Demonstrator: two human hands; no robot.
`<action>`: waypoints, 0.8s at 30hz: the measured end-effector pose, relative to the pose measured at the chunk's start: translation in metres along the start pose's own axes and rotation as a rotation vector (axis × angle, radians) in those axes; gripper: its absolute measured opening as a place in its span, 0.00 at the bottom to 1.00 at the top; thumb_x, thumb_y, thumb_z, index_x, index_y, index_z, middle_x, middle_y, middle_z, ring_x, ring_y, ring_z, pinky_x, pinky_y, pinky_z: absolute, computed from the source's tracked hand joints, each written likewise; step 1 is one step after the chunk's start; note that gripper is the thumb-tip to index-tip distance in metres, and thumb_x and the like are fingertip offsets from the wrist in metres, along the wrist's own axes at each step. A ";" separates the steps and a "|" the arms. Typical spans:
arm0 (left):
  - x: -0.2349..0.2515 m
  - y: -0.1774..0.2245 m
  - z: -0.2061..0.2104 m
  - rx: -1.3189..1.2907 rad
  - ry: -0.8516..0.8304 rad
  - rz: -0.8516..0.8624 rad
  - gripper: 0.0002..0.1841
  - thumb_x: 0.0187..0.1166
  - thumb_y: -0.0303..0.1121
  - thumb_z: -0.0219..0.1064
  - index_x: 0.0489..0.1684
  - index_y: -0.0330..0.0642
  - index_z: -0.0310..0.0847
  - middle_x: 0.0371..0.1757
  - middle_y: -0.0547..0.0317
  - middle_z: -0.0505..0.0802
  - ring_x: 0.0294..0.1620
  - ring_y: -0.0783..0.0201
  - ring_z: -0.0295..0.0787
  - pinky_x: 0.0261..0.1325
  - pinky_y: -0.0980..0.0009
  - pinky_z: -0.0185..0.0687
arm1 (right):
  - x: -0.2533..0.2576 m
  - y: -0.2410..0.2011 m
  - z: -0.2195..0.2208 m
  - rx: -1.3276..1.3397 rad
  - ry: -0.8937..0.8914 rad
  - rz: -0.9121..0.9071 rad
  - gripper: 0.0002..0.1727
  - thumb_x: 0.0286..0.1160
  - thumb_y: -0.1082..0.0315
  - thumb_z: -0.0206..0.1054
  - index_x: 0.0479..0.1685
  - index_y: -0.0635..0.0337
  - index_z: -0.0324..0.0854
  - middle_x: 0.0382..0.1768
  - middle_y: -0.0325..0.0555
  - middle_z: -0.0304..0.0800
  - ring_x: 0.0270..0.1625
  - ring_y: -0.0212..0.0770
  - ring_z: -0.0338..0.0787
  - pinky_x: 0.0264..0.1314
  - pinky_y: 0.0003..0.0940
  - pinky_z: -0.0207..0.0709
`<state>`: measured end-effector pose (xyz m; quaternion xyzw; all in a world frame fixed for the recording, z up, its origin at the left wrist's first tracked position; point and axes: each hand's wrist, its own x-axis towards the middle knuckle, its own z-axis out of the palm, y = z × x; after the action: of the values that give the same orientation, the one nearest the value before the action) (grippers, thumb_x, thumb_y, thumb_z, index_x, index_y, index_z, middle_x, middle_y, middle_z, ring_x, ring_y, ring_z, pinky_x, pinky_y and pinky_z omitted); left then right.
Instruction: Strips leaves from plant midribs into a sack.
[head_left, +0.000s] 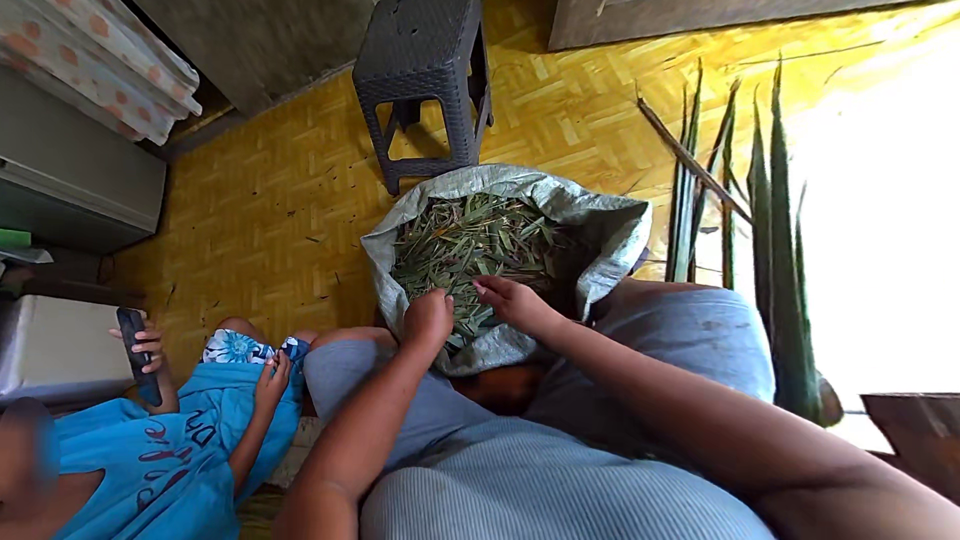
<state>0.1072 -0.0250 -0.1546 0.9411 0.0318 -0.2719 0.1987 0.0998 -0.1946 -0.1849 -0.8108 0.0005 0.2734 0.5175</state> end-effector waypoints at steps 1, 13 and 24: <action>0.003 0.002 0.003 0.029 0.012 0.001 0.20 0.94 0.38 0.53 0.67 0.36 0.85 0.59 0.37 0.93 0.65 0.40 0.89 0.68 0.39 0.79 | 0.001 -0.002 0.002 -0.042 -0.025 -0.009 0.25 0.97 0.58 0.48 0.81 0.63 0.72 0.68 0.65 0.84 0.67 0.60 0.87 0.74 0.60 0.74; 0.017 0.020 0.016 0.194 0.056 -0.028 0.17 0.93 0.35 0.52 0.57 0.35 0.87 0.53 0.39 0.94 0.59 0.40 0.92 0.59 0.41 0.84 | 0.007 0.005 0.014 -0.141 -0.037 -0.027 0.25 0.97 0.60 0.47 0.81 0.65 0.73 0.69 0.65 0.85 0.69 0.62 0.86 0.77 0.60 0.72; 0.019 0.027 0.026 0.218 0.034 -0.010 0.18 0.93 0.35 0.51 0.54 0.33 0.86 0.50 0.37 0.94 0.57 0.39 0.92 0.58 0.40 0.84 | 0.015 0.014 0.014 -0.246 -0.025 0.049 0.26 0.97 0.57 0.47 0.82 0.61 0.73 0.74 0.65 0.81 0.75 0.66 0.81 0.77 0.67 0.70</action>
<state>0.1152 -0.0604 -0.1751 0.9614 0.0103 -0.2587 0.0932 0.1021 -0.1854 -0.2079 -0.8644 -0.0196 0.2941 0.4075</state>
